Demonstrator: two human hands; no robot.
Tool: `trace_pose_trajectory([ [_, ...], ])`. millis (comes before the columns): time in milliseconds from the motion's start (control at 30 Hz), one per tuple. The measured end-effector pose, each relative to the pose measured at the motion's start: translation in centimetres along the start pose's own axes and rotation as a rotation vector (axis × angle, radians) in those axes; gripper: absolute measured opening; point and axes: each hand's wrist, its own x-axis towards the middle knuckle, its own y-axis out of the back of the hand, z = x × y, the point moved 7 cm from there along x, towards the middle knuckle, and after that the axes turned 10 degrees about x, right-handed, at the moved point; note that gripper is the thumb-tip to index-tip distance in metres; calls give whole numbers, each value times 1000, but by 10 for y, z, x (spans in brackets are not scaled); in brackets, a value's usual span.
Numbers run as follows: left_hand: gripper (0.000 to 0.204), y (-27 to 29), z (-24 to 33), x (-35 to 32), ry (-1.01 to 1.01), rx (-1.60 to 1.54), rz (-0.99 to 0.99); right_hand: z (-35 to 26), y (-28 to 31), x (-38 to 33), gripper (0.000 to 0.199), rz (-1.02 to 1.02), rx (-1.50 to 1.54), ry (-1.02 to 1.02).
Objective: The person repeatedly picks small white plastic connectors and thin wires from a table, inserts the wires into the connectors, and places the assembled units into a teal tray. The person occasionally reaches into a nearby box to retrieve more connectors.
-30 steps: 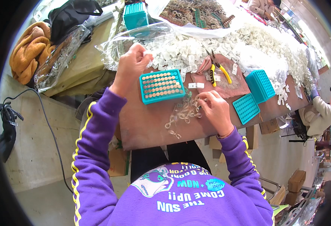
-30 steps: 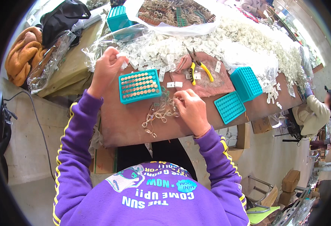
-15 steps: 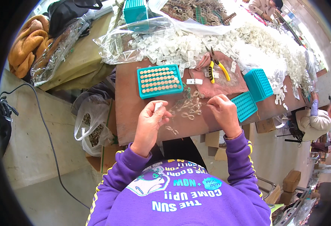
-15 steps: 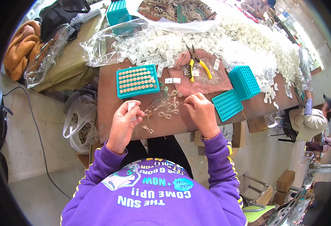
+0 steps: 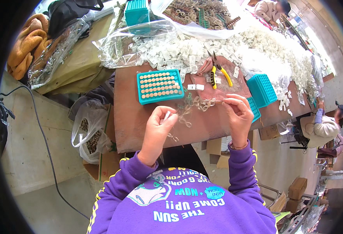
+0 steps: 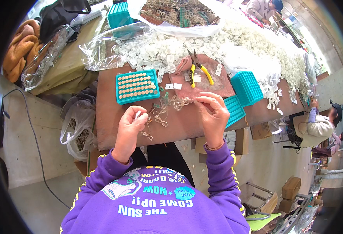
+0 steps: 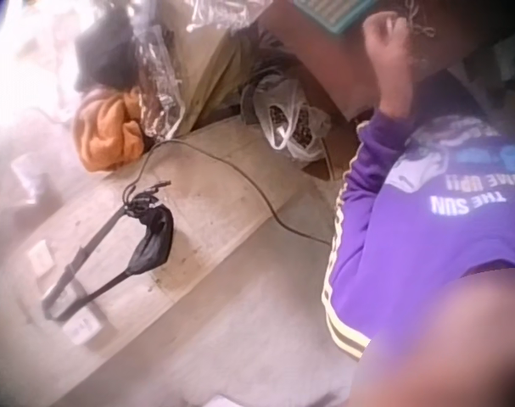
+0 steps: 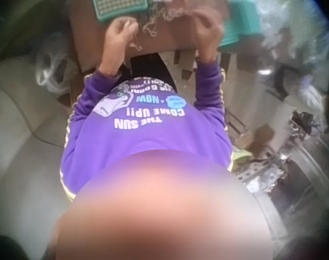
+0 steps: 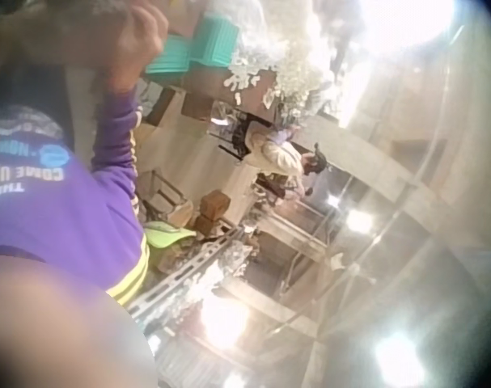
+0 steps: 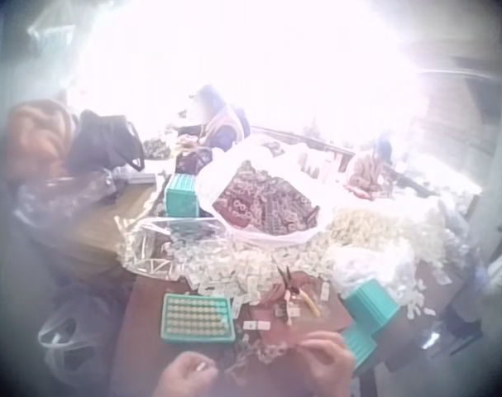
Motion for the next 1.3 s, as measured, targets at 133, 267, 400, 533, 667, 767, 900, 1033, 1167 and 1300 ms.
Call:
trace_pose_trajectory([
  [133, 28, -22, 33, 6, -317, 611, 29, -12, -7, -3, 23, -50, 53, -18],
  [267, 28, -51, 54, 3, -625, 945, 21, -11, -25, -10, 27, -178, 316, -186],
  [400, 15, -51, 50, 0, -672, 944, 37, -7, -32, -17, 28, -145, 340, -176],
  [533, 9, -46, 39, 7, -671, 920, 85, 18, -46, -24, 25, -51, 502, -400],
  [667, 9, -36, 24, 25, -597, 954, 131, 35, -65, -19, 24, 0, 559, -398],
  [767, 9, -27, 11, 32, -545, 983, 127, 42, -71, -21, 22, -27, 604, -341],
  [900, 13, -18, 1, 32, -501, 925, 93, 55, -82, -28, 25, -71, 739, -395],
  [1033, 13, -20, 1, 32, -439, 902, 66, 54, -77, -28, 23, -38, 756, -405],
  [1167, 12, -23, 8, 27, -457, 833, 43, 48, -71, -26, 16, 4, 821, -406],
  [1300, 14, -31, 13, 20, -546, 881, 2, 42, -63, -30, 14, 40, 714, -315],
])
